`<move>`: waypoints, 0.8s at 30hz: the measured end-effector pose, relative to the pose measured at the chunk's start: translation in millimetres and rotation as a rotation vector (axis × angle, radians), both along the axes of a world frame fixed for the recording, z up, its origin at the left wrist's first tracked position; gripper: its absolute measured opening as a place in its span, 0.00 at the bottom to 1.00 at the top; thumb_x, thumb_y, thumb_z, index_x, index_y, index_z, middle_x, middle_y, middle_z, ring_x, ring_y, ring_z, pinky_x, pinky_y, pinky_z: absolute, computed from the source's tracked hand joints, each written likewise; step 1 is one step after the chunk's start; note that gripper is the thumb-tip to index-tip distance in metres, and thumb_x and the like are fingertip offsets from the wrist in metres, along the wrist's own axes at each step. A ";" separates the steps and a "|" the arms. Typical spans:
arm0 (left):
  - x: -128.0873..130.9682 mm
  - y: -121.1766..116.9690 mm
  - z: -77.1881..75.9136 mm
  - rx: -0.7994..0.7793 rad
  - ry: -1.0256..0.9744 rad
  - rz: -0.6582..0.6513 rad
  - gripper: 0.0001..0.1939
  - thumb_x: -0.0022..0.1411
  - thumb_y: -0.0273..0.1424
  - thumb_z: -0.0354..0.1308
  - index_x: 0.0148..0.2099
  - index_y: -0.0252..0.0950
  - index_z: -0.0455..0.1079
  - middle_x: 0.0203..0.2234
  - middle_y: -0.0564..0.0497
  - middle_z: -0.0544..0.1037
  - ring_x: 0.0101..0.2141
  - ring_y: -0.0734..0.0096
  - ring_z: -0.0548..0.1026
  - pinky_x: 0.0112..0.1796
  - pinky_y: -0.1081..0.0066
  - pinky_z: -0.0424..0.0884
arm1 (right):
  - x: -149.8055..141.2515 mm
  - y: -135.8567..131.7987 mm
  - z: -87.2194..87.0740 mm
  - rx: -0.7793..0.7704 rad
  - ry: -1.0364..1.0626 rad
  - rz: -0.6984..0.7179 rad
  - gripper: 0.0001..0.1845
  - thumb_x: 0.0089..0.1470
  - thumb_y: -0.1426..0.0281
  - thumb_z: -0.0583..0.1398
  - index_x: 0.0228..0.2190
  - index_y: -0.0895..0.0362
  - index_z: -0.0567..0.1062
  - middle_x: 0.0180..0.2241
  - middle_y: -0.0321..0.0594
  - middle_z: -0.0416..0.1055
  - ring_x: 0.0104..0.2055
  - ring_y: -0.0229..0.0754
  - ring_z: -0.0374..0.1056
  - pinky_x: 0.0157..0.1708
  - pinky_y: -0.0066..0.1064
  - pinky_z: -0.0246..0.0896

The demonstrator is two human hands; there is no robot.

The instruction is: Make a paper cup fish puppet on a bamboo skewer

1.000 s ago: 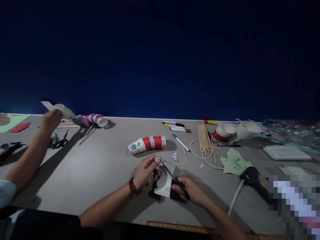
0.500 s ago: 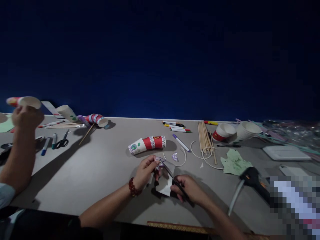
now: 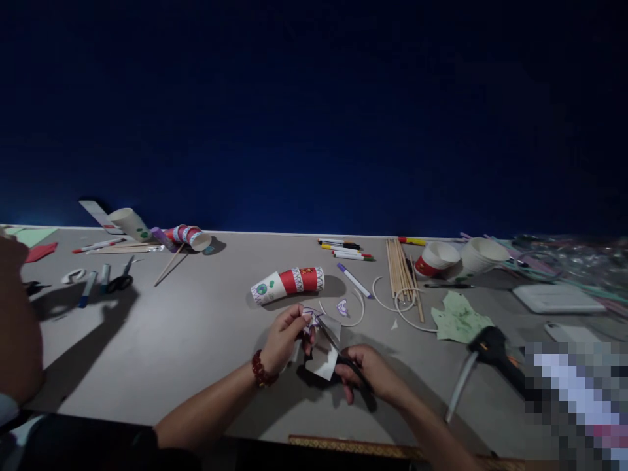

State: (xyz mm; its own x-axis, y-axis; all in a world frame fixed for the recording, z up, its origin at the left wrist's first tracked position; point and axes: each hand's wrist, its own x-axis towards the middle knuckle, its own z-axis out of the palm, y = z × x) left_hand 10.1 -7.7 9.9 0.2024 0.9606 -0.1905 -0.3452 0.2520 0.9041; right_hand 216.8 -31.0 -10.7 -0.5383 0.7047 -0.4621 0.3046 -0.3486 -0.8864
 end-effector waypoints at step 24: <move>3.3 -5.8 -6.4 0.010 -0.037 -0.137 0.20 0.59 0.47 0.63 0.34 0.37 0.62 0.22 0.54 0.77 0.16 0.75 0.70 0.20 0.75 0.64 | -9.0 4.8 4.4 0.035 0.128 -0.038 0.25 0.46 0.47 0.66 0.28 0.57 0.72 0.18 0.30 0.68 0.18 0.35 0.63 0.22 0.26 0.54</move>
